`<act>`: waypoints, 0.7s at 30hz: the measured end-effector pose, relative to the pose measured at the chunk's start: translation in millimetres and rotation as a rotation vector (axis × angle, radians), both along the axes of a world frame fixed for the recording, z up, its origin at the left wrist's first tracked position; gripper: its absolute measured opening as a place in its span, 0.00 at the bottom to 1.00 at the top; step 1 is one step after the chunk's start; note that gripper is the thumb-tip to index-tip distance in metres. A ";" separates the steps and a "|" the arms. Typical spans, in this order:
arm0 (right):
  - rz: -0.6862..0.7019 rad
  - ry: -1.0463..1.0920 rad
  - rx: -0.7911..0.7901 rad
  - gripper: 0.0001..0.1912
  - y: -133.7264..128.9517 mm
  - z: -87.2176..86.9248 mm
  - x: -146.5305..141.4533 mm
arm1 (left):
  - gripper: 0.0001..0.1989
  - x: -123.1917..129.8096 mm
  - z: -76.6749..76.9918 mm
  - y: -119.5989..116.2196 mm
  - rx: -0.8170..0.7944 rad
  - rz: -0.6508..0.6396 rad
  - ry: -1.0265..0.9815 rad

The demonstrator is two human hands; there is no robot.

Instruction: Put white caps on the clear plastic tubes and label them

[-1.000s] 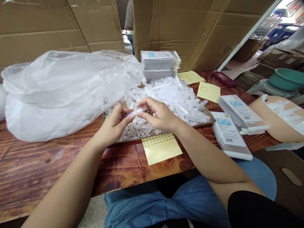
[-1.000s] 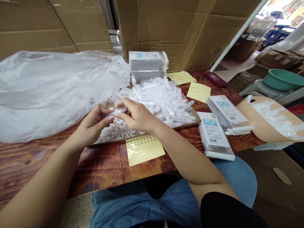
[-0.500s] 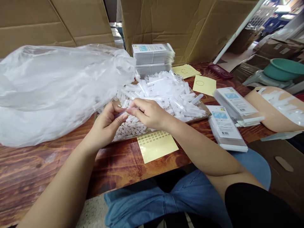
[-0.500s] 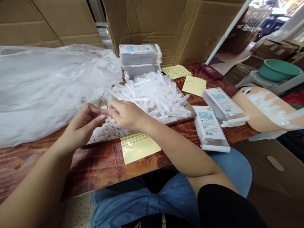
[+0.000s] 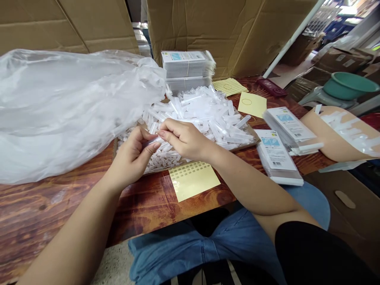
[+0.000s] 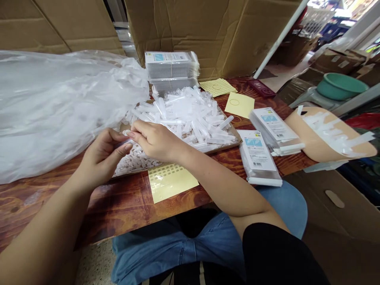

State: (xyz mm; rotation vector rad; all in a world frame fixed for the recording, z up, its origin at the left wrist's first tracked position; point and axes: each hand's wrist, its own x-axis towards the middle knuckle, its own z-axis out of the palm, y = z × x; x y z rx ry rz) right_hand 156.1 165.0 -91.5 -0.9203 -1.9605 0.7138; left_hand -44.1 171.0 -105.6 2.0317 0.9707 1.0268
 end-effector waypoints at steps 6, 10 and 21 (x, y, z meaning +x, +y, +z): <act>0.003 0.108 -0.108 0.07 -2.4 1.5 -0.6 | 0.08 0.3 5.6 -5.2 0.188 0.126 0.134; -0.051 0.142 -0.112 0.08 -7.8 4.0 -6.1 | 0.07 -3.3 3.5 -4.0 0.351 0.120 0.199; -0.496 0.103 -0.047 0.07 32.3 26.8 78.1 | 0.15 -16.5 28.6 5.4 0.201 0.378 0.473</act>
